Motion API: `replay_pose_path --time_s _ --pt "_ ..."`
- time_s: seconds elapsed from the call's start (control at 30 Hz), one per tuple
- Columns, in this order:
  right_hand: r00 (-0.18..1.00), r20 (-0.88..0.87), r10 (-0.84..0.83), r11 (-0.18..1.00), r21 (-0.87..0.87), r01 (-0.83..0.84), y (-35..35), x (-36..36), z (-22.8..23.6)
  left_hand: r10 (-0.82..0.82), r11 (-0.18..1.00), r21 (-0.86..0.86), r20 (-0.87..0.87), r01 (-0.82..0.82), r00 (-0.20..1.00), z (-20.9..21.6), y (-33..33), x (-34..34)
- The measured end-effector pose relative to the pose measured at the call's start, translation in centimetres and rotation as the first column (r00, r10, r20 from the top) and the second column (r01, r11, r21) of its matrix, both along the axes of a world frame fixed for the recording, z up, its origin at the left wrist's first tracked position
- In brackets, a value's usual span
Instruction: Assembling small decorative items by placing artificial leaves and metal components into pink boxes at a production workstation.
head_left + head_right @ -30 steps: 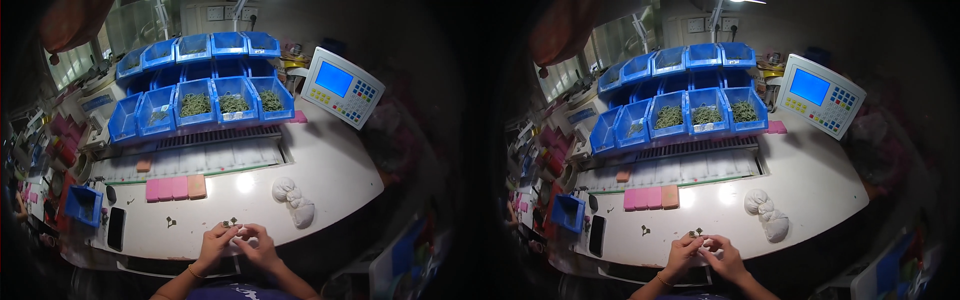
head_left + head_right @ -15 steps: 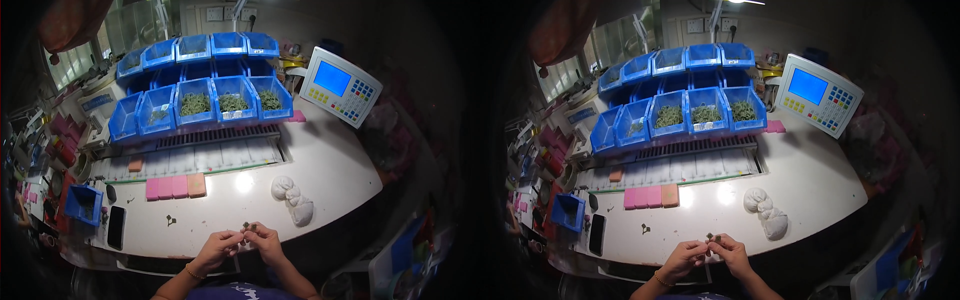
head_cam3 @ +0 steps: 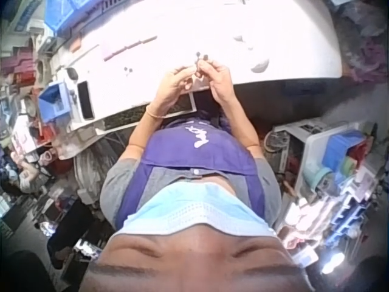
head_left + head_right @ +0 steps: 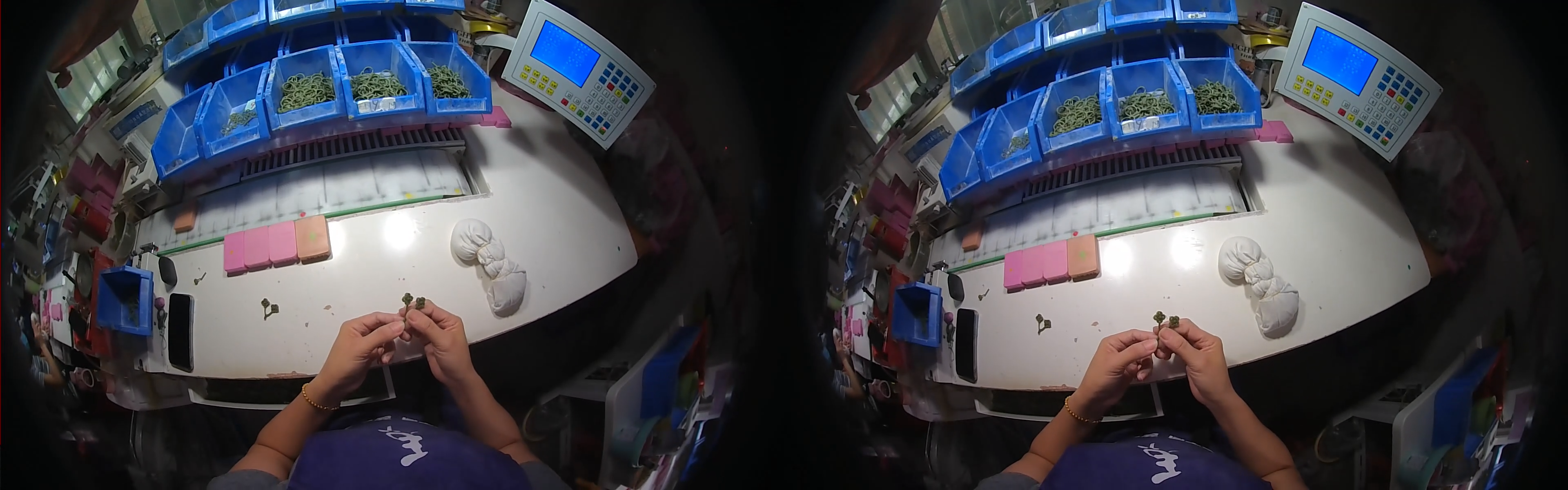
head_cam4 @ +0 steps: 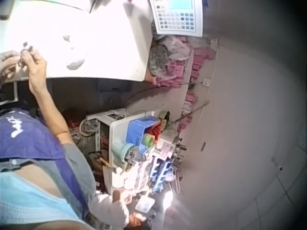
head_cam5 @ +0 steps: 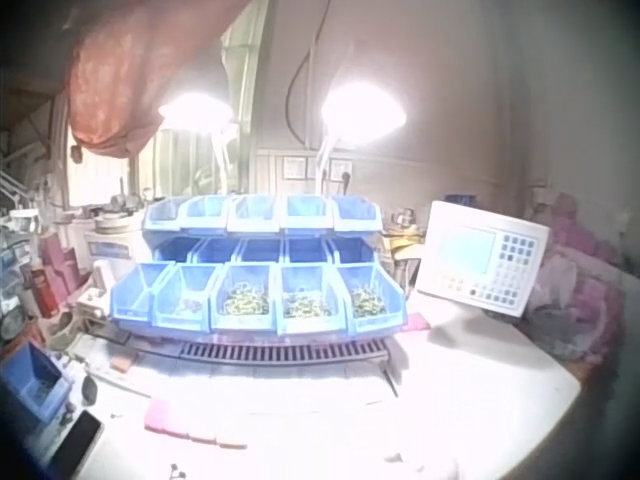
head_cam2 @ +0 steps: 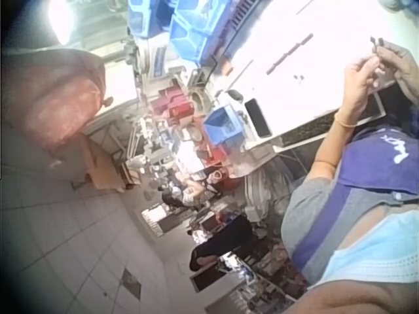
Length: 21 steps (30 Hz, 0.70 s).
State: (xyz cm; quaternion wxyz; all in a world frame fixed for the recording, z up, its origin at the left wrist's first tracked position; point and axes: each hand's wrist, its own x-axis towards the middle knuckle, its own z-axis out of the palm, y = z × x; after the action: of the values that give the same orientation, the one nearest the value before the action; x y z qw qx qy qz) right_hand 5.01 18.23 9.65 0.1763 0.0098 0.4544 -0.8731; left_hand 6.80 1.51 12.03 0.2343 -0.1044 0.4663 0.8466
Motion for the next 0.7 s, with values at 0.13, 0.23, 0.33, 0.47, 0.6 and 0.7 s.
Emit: replay_pose_path --time_s 0.13,0.23,0.33,0.47,0.6,0.7 --pt "0.997 -0.07 -0.036 0.998 0.053 0.04 -0.2 0.1 0.1 0.015 0.996 -0.083 -0.071 -0.021 0.997 0.5 0.2 0.3" --pt "0.993 -0.105 -0.055 0.984 0.163 0.072 -0.2 0.7 0.7 0.044 0.989 -0.141 -0.076 -0.055 0.996 0.1 0.4 0.9" --pt "0.987 -0.15 -0.058 0.981 0.172 0.084 0.1 0.9 0.3 0.046 0.992 -0.11 -0.089 -0.056 0.995 -0.5 0.5 1.0" --pt "0.946 -0.315 -0.073 0.931 0.318 0.177 0.2 1.1 0.0 0.036 0.997 -0.064 -0.07 -0.04 0.997 -1.0 0.7 1.2" --pt "0.907 -0.418 -0.047 0.859 0.447 0.251 0.0 1.2 0.6 0.032 0.999 -0.038 -0.081 -0.035 0.996 -1.1 0.7 0.9" --pt "0.785 -0.618 0.038 0.742 0.544 0.392 -0.2 1.3 0.9 -0.001 0.999 0.054 -0.071 0.005 0.997 -1.8 0.2 0.9"
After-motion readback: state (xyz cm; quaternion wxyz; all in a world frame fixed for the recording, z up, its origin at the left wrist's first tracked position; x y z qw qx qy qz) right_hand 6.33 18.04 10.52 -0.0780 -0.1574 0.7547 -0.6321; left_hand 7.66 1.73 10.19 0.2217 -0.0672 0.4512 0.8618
